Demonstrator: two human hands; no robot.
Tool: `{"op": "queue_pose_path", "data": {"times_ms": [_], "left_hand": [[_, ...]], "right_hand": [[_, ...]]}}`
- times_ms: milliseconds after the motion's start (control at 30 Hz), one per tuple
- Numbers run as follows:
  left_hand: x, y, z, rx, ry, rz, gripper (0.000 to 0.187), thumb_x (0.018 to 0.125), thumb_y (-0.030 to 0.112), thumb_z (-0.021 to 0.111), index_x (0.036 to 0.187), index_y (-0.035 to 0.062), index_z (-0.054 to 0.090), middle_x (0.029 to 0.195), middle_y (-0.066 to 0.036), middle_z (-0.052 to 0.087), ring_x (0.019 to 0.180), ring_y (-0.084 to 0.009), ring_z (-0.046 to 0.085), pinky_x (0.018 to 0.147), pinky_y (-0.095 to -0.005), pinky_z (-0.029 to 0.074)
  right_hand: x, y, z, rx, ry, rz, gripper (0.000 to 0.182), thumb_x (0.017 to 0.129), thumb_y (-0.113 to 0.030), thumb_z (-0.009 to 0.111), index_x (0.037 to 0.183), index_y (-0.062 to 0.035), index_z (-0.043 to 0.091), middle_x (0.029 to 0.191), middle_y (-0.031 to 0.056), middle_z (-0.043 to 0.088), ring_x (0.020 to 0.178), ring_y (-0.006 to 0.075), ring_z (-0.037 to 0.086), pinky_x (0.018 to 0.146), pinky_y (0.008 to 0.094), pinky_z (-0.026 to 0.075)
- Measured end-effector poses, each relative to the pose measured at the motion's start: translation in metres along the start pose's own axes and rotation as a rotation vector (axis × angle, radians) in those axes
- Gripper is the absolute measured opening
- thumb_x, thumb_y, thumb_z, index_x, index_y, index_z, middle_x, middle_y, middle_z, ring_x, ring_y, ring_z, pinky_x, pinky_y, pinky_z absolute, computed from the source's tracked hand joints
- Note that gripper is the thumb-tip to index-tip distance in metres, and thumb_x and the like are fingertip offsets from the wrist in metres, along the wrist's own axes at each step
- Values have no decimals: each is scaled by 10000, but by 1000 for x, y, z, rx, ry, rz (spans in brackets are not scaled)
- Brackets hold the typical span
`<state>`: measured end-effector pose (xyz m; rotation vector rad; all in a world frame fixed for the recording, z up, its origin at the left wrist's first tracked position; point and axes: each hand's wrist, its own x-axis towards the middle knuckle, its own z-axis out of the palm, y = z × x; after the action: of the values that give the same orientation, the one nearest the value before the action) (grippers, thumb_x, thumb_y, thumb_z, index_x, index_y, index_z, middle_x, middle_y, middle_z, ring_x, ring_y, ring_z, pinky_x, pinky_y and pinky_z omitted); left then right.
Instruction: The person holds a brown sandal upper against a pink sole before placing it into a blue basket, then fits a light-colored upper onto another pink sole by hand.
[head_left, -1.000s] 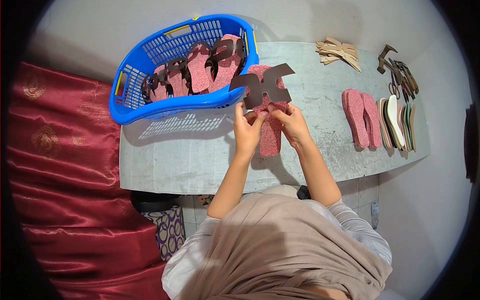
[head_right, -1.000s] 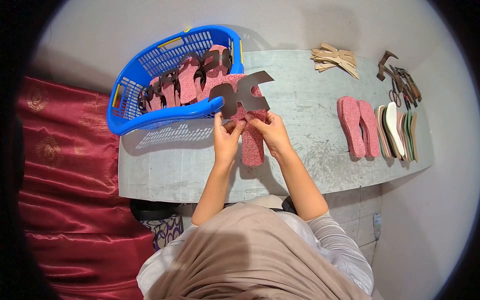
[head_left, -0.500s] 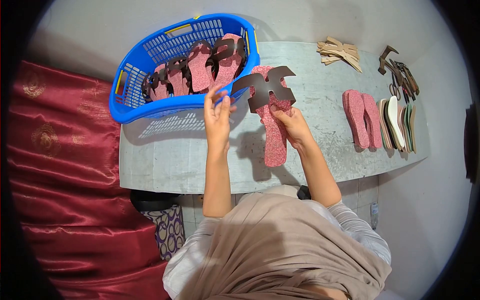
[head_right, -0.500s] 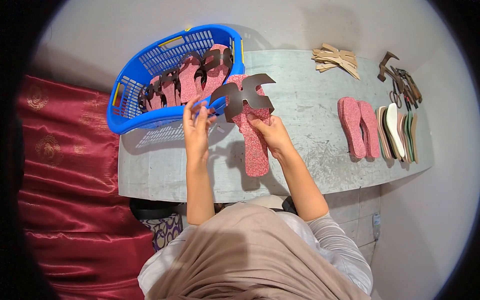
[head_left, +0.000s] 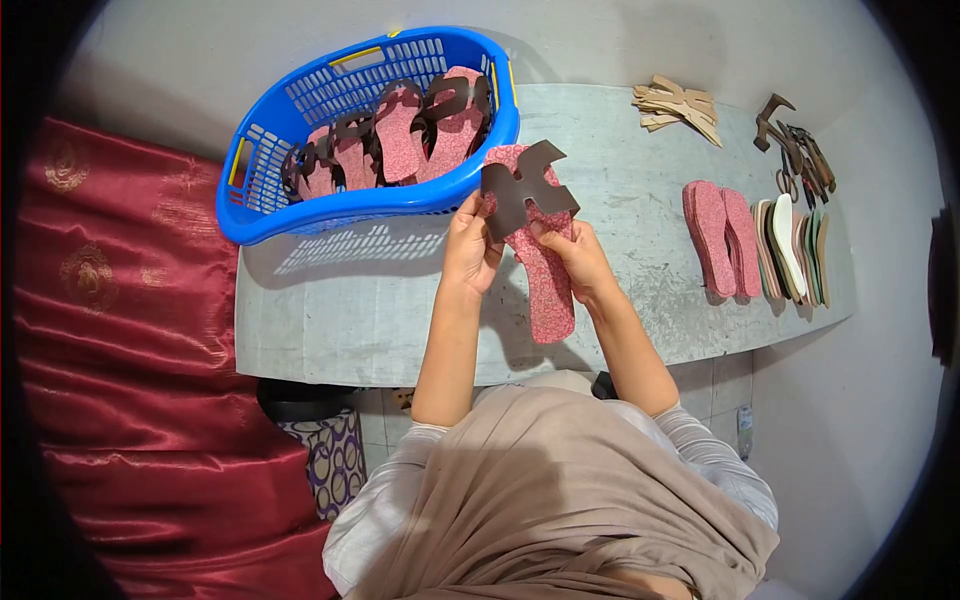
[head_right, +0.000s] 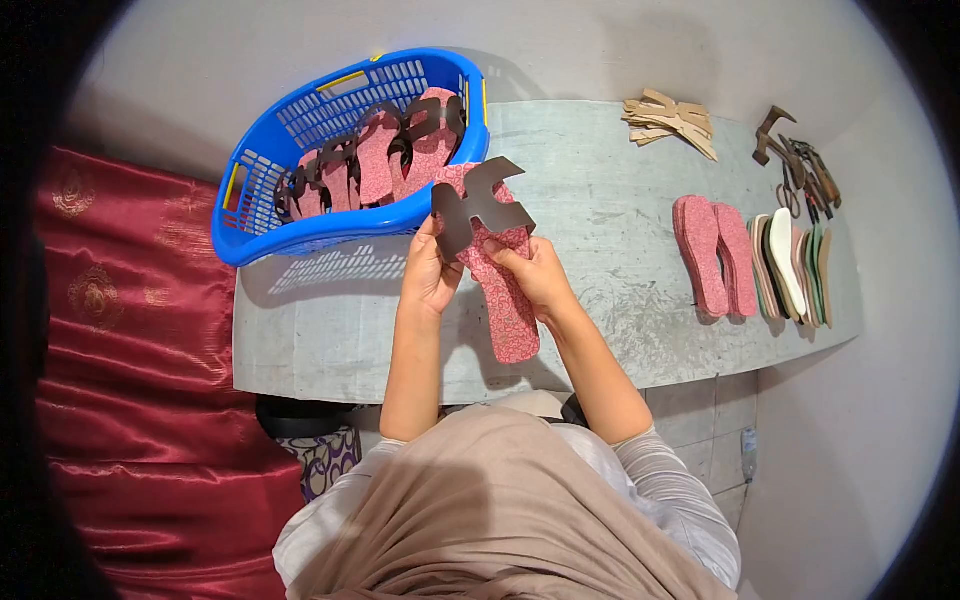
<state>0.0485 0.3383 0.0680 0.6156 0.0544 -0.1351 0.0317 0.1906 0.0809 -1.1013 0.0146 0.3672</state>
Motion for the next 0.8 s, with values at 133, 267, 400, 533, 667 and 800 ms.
{"op": "queue_pose_path", "data": {"times_ms": [133,267,400,533,667,800], "left_hand": [[-7,13,8,-71,-91,-13,296,832,44,474,1125,1,464,1014,-82,563,908,-154,565,803,-266,479],[-10,18,11,-16,-94,47,335,817,27,478,1148,-8,443,1056,-108,537,977,-173,533,851,-288,452],[-9,19,8,234,-10,52,248,813,12,478,1061,-1,496,981,-82,564,865,-140,564,779,-262,472],[1,23,-16,615,-29,72,140,820,10,480,949,2,535,884,-45,580,760,-107,570,705,-240,477],[1,14,-11,547,21,207,219,744,-73,462,910,9,578,872,-26,591,767,-61,523,695,-205,402],[-3,11,4,572,106,225,232,718,-92,444,881,10,573,832,-15,582,754,-66,522,701,-207,401]], "right_hand": [[0,1,-1,12,23,-8,172,771,-110,607,870,28,581,741,84,619,616,125,584,551,249,460],[3,7,-1,-42,70,-16,163,769,-113,610,857,23,590,725,61,612,595,103,562,533,245,442],[3,10,-2,-181,57,-3,173,770,-120,610,870,19,586,741,62,614,612,106,565,543,244,444],[3,13,-2,-228,44,-8,189,765,-122,621,886,19,584,762,57,613,628,104,564,551,243,442],[2,11,2,-152,30,8,154,760,-100,609,868,10,603,762,33,609,621,83,543,545,238,426],[3,10,2,-146,73,-12,156,758,-95,610,874,10,603,770,35,612,626,82,544,553,234,426]]}}
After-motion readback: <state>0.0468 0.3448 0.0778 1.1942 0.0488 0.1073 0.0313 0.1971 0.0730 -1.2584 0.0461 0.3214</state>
